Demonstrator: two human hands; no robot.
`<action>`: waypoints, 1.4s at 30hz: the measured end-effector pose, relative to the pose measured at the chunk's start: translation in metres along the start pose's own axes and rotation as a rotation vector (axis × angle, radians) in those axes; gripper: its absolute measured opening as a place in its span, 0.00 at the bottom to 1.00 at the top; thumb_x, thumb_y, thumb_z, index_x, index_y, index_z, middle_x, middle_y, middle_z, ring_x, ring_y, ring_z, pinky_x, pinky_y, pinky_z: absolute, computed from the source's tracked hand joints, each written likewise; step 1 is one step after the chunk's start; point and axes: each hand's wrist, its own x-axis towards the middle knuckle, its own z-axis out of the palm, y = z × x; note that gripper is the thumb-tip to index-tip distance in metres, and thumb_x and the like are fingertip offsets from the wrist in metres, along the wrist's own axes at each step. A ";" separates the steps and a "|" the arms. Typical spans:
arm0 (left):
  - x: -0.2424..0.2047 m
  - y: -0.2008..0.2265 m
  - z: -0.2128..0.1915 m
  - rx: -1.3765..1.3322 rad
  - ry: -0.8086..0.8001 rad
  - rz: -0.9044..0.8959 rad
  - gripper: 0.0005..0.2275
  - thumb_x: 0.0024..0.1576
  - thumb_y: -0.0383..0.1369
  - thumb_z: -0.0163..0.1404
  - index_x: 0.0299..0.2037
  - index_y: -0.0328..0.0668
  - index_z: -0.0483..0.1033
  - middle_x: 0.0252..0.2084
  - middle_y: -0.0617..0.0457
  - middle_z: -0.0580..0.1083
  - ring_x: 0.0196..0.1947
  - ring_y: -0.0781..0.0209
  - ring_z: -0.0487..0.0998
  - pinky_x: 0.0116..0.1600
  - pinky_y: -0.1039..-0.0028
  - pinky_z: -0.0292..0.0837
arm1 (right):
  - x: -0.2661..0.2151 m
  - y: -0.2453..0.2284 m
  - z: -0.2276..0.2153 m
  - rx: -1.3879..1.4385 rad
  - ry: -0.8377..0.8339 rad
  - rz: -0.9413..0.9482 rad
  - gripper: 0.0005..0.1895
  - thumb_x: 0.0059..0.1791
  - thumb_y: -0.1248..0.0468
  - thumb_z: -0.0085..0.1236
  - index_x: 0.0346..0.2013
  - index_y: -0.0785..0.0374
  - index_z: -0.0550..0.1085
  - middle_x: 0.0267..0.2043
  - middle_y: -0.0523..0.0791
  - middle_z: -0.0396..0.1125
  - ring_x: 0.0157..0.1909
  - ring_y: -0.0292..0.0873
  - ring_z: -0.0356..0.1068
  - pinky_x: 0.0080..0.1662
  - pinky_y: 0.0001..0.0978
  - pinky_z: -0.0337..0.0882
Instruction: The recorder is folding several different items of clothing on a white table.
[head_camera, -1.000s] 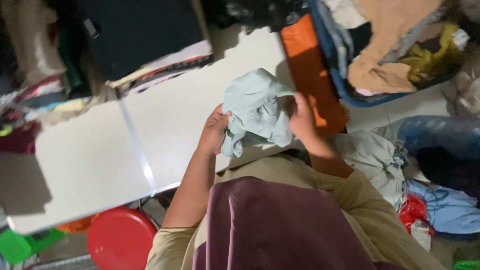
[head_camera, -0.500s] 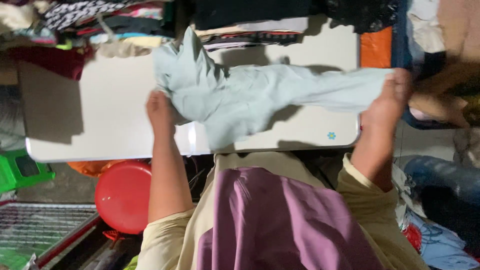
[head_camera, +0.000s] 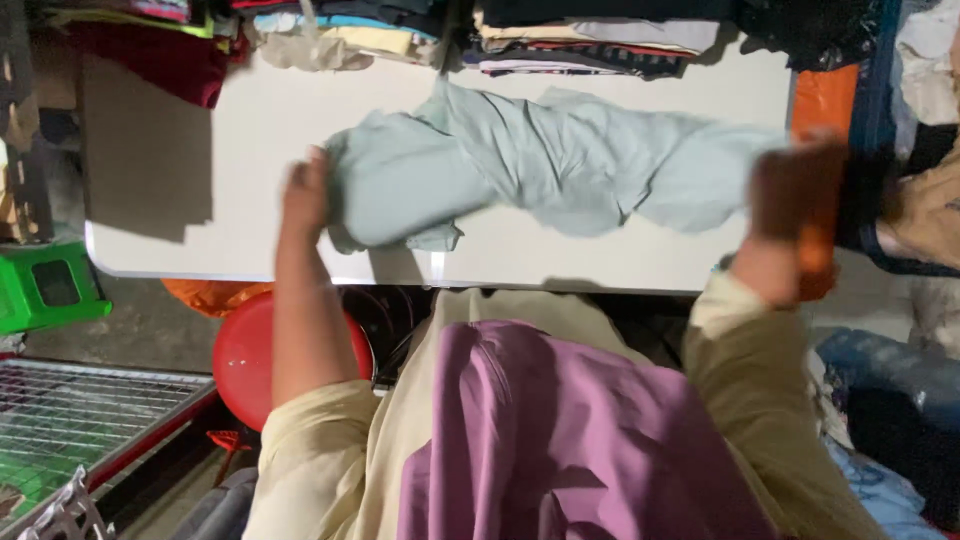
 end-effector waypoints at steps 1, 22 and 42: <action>0.015 -0.021 0.011 0.221 -0.075 -0.181 0.34 0.65 0.61 0.38 0.57 0.31 0.73 0.52 0.34 0.76 0.52 0.44 0.78 0.57 0.62 0.73 | -0.004 -0.009 0.026 -0.022 -0.030 -0.048 0.21 0.50 0.56 0.60 0.54 0.65 0.72 0.53 0.53 0.66 0.56 0.56 0.66 0.58 0.49 0.66; -0.092 -0.038 -0.025 0.099 -0.347 -0.235 0.24 0.47 0.39 0.67 0.47 0.28 0.77 0.37 0.46 0.80 0.37 0.58 0.80 0.44 0.69 0.77 | -0.009 -0.049 0.063 -0.137 -0.080 -0.316 0.13 0.57 0.62 0.55 0.54 0.66 0.73 0.48 0.52 0.71 0.46 0.54 0.71 0.49 0.44 0.72; -0.119 -0.017 -0.036 -0.070 -0.346 -0.326 0.14 0.57 0.43 0.61 0.39 0.38 0.80 0.31 0.58 0.74 0.31 0.68 0.70 0.35 0.76 0.66 | -0.068 -0.193 0.174 -0.126 -0.319 -0.595 0.29 0.41 0.57 0.71 0.54 0.62 0.72 0.57 0.52 0.68 0.60 0.59 0.66 0.56 0.54 0.62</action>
